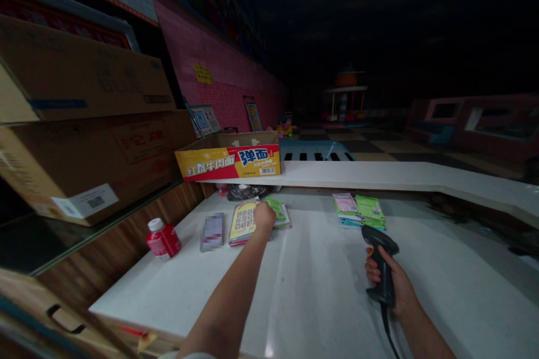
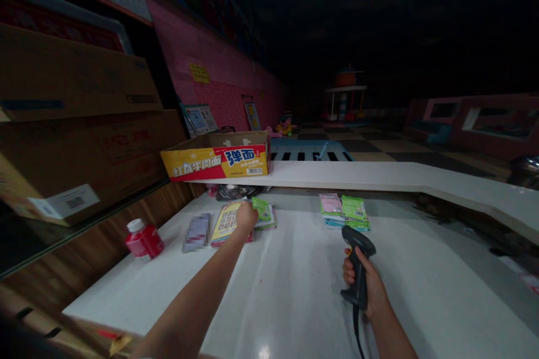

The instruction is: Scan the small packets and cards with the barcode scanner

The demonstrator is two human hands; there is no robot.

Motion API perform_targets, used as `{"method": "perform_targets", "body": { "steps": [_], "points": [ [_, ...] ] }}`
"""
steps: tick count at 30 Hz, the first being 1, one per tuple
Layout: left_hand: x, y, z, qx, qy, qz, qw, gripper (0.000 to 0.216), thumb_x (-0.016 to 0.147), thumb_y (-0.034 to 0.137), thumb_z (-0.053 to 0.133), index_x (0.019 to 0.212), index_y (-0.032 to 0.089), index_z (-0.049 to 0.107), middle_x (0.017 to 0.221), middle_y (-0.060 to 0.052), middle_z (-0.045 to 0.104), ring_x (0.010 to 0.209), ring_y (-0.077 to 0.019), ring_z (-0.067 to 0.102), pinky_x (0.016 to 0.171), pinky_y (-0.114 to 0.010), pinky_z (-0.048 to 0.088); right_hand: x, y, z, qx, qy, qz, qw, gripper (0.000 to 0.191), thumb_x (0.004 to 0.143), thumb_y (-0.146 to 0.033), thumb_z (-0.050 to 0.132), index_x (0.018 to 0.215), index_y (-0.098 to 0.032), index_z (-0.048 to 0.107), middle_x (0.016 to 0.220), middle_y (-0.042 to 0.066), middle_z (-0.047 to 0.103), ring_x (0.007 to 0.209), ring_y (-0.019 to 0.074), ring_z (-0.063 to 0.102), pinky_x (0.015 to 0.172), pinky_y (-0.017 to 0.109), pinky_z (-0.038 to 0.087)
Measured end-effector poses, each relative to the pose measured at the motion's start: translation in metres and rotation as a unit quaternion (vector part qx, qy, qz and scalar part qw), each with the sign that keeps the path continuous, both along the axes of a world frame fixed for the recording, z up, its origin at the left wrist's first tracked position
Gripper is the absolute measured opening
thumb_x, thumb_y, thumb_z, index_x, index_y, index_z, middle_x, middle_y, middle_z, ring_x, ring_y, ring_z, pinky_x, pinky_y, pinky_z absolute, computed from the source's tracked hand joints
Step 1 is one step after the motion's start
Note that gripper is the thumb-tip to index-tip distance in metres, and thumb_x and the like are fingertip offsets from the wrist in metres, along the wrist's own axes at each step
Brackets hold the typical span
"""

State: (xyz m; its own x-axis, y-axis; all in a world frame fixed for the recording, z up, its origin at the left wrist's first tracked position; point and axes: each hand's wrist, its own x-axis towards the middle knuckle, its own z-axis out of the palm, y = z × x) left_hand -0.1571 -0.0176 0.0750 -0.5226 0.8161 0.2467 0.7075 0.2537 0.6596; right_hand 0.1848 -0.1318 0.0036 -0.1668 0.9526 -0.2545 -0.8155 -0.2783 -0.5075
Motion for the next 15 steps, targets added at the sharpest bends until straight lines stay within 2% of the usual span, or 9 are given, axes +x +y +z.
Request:
{"method": "perform_targets", "body": {
  "steps": [3, 5, 9, 12, 15],
  "points": [
    [0.007, -0.012, 0.006, -0.036, 0.172, -0.035, 0.984, 0.021, 0.078, 0.011, 0.051, 0.088, 0.011, 0.069, 0.104, -0.02, 0.065, 0.105, -0.0307, 0.061, 0.093, -0.038, 0.045, 0.0, 0.0, 0.001, 0.005, -0.005, -0.003, 1.0, 0.028, 0.071, -0.032, 0.079, 0.086, -0.017, 0.061, 0.057, -0.004, 0.048, 0.042, 0.0066, 0.041, 0.034, 0.015, 0.036],
    [0.014, -0.017, 0.004, -0.053, 0.236, -0.087, 0.966, 0.024, 0.079, 0.011, 0.048, 0.093, 0.011, 0.069, 0.108, -0.02, 0.063, 0.106, -0.0295, 0.059, 0.095, -0.038, 0.044, 0.0, 0.0, 0.001, 0.009, -0.01, -0.001, 1.0, 0.031, 0.069, -0.032, 0.08, 0.086, -0.016, 0.061, 0.056, -0.005, 0.047, 0.042, 0.0063, 0.041, 0.035, 0.015, 0.036],
    [0.029, -0.021, -0.014, -0.065, 0.245, -0.17, 0.952, 0.037, 0.078, 0.007, 0.05, 0.111, 0.011, 0.064, 0.12, -0.021, 0.06, 0.118, -0.0297, 0.053, 0.103, -0.04, 0.038, -0.001, 0.0, -0.001, 0.016, -0.019, 0.001, 1.0, 0.034, 0.067, -0.035, 0.082, 0.086, -0.017, 0.06, 0.056, -0.005, 0.047, 0.042, 0.0057, 0.041, 0.035, 0.014, 0.035],
    [0.037, -0.024, -0.03, -0.055, 0.211, -0.175, 0.96, 0.047, 0.077, 0.004, 0.049, 0.123, 0.008, 0.057, 0.134, -0.026, 0.051, 0.13, -0.0335, 0.044, 0.108, -0.045, 0.034, -0.001, 0.0, -0.002, 0.015, -0.024, -0.001, 1.0, 0.034, 0.068, -0.036, 0.081, 0.087, -0.017, 0.06, 0.057, -0.005, 0.047, 0.042, 0.0052, 0.041, 0.036, 0.014, 0.035],
    [0.041, -0.027, -0.039, -0.048, 0.194, -0.173, 0.964, 0.048, 0.078, 0.002, 0.047, 0.125, 0.007, 0.056, 0.14, -0.03, 0.044, 0.134, -0.0359, 0.04, 0.108, -0.047, 0.033, 0.0, 0.0, -0.001, 0.012, -0.025, 0.0, 1.0, 0.033, 0.069, -0.036, 0.081, 0.087, -0.017, 0.06, 0.056, -0.005, 0.047, 0.042, 0.0052, 0.041, 0.036, 0.014, 0.035]
  ]
}}
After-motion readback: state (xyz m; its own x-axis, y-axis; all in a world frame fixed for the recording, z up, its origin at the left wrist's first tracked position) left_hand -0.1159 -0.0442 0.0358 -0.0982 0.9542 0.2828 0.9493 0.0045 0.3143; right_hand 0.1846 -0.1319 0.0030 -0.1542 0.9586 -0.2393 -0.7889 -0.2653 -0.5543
